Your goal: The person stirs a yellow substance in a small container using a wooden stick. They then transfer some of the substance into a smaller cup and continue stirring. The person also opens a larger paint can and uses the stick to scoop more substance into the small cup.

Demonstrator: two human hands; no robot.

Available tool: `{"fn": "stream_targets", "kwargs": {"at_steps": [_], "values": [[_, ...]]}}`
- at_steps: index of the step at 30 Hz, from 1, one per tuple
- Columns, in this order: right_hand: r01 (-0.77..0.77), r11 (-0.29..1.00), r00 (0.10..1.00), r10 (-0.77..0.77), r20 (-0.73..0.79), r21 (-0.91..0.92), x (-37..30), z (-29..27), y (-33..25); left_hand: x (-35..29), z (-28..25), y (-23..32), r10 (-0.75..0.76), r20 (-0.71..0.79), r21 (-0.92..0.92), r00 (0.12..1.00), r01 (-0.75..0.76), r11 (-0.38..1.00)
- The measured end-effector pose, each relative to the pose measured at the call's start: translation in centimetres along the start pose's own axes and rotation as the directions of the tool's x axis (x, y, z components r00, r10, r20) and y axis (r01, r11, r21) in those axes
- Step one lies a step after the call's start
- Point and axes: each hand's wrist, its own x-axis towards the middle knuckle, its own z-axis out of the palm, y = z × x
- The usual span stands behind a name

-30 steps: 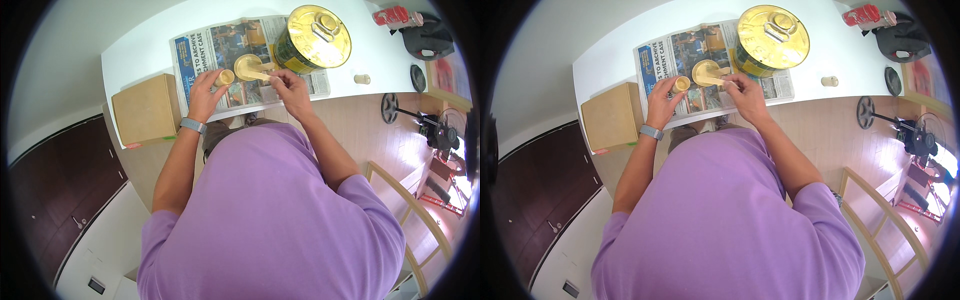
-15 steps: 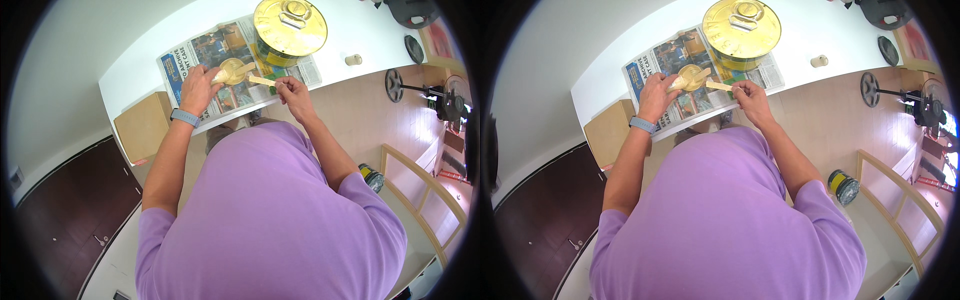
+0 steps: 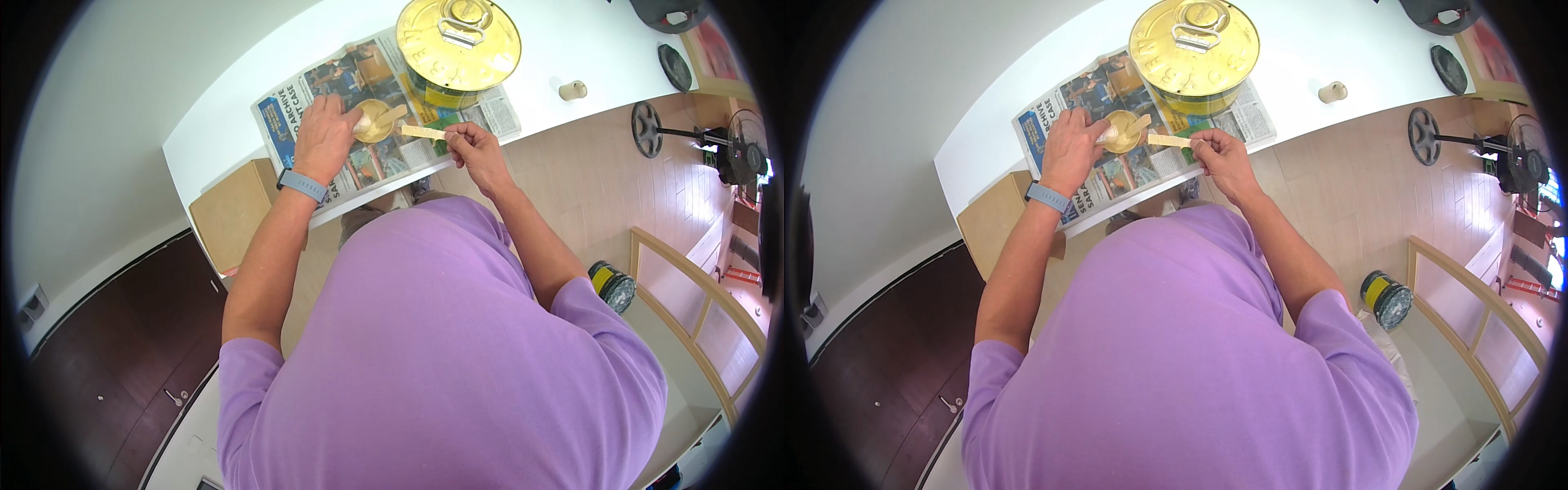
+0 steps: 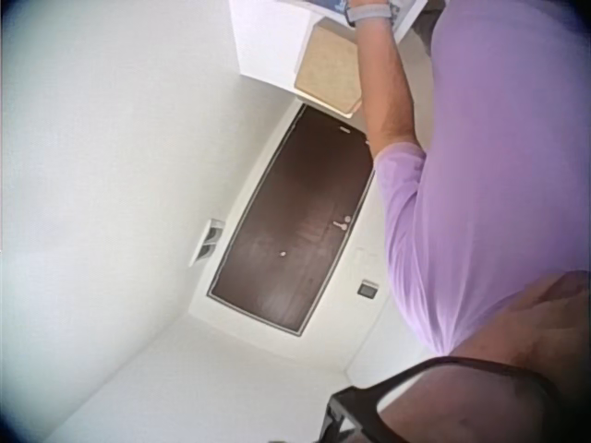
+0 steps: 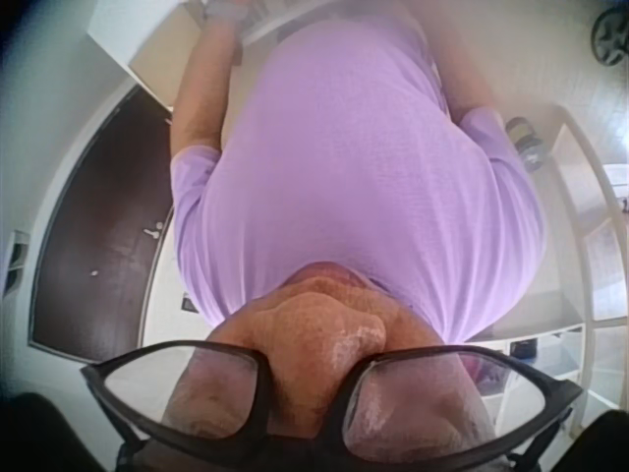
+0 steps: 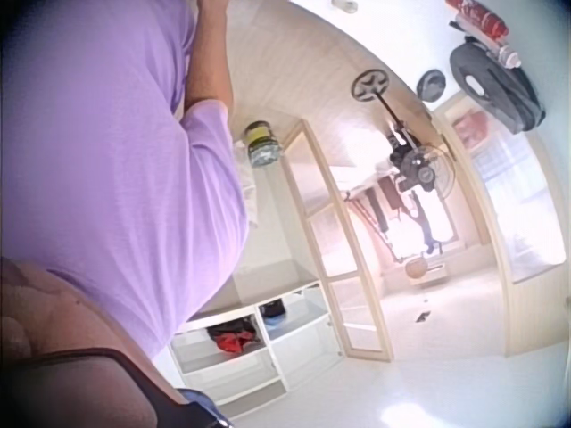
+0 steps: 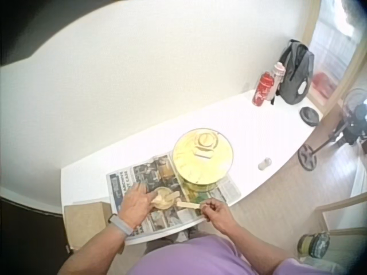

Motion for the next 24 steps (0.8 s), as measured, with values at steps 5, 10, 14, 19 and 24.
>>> {"fn": "stream_targets", "kwargs": {"at_steps": [5,10,14,19,24], "values": [[-0.014,1.0,1.0,0.014,0.022,0.012,0.1,-0.1,-0.4,0.2,-0.3,0.2,0.049,0.01,0.102,0.999,-0.05,0.994],[0.028,1.0,0.997,-0.028,0.074,0.006,0.1,1.3,-1.1,0.4,-0.7,0.6,0.015,0.106,0.148,0.994,-0.031,0.989],[0.201,0.963,0.979,-0.194,0.058,-0.182,0.9,2.4,-0.4,0.3,-1.2,0.9,0.064,0.014,0.179,0.998,-0.066,0.982],[0.301,0.886,0.953,-0.294,0.076,-0.353,1.0,2.9,0.3,-0.3,-0.4,0.8,0.026,0.025,0.183,0.999,-0.03,0.983],[-0.009,0.998,0.997,0.013,0.079,-0.061,1.4,1.6,0.1,-1.4,0.9,-0.1,-0.16,0.003,-0.138,0.987,0.159,0.978]]}}
